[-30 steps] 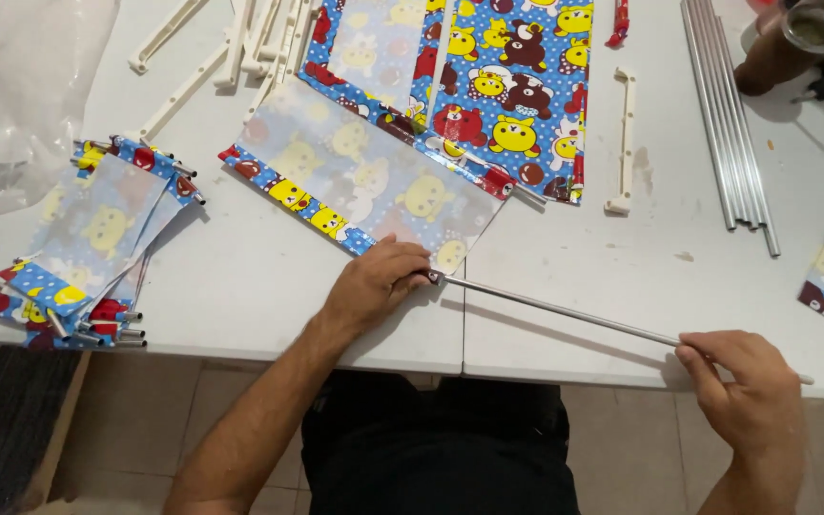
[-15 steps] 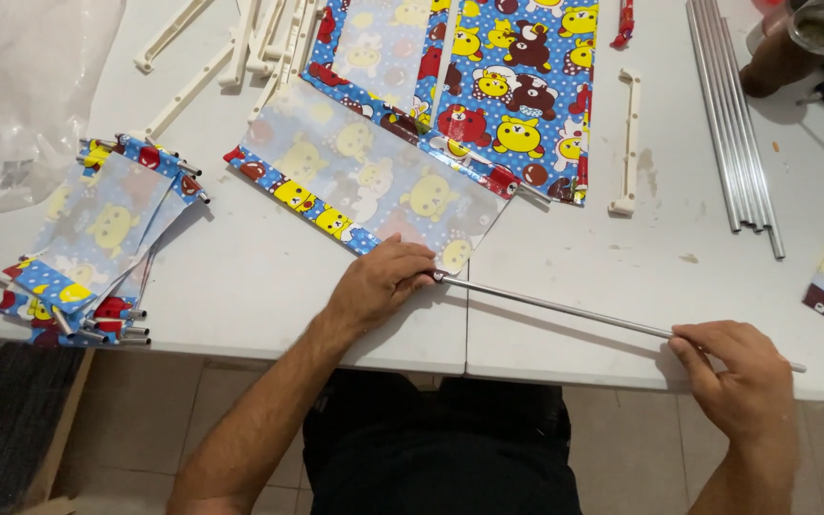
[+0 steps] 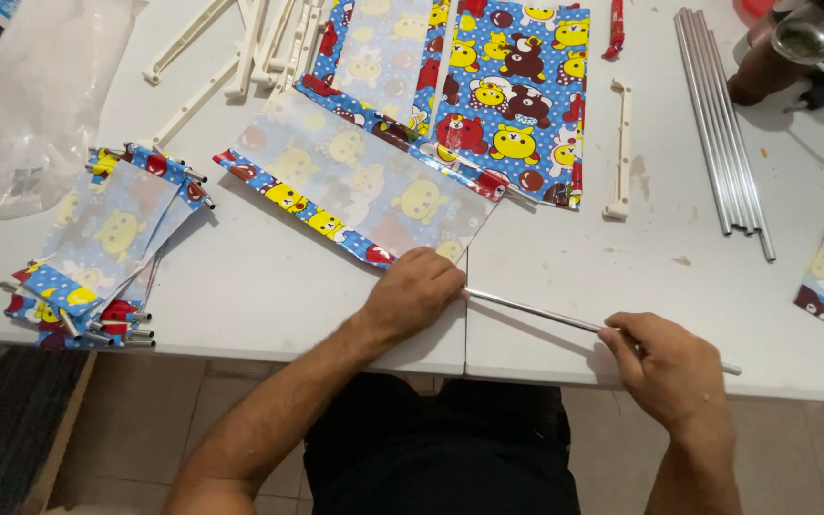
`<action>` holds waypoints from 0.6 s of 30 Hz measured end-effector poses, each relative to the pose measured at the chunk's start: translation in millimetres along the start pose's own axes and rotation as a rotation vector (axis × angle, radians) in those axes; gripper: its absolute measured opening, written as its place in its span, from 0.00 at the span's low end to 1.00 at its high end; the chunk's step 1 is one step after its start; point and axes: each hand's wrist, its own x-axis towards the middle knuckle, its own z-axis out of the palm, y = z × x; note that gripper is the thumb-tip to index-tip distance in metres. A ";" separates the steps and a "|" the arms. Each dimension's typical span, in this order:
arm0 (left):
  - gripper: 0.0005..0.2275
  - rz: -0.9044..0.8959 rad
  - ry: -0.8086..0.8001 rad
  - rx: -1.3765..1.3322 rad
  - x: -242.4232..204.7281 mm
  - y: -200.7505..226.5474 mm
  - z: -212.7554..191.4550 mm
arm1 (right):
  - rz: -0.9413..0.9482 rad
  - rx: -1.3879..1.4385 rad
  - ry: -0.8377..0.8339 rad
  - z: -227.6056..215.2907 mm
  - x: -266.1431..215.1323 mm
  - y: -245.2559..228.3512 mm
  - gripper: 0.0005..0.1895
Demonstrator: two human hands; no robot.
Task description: Assembling a toy shelf by inserting metal support rods into the sleeves of fabric panels.
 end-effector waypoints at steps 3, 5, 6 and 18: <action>0.10 0.072 -0.021 0.010 8.3 5.6 -4.9 | 0.050 0.060 -0.039 1.7 2.9 -9.6 0.12; 0.17 0.083 -0.069 0.016 11.0 4.7 -26.0 | 0.083 0.091 -0.067 1.0 3.9 -5.3 0.11; 0.24 -0.003 -0.185 0.021 10.5 2.6 -43.4 | 0.075 0.097 -0.034 2.4 2.2 1.2 0.11; 0.06 -0.025 -0.037 0.333 -30.7 -43.2 -48.8 | 0.122 0.088 -0.090 6.8 -1.1 11.6 0.12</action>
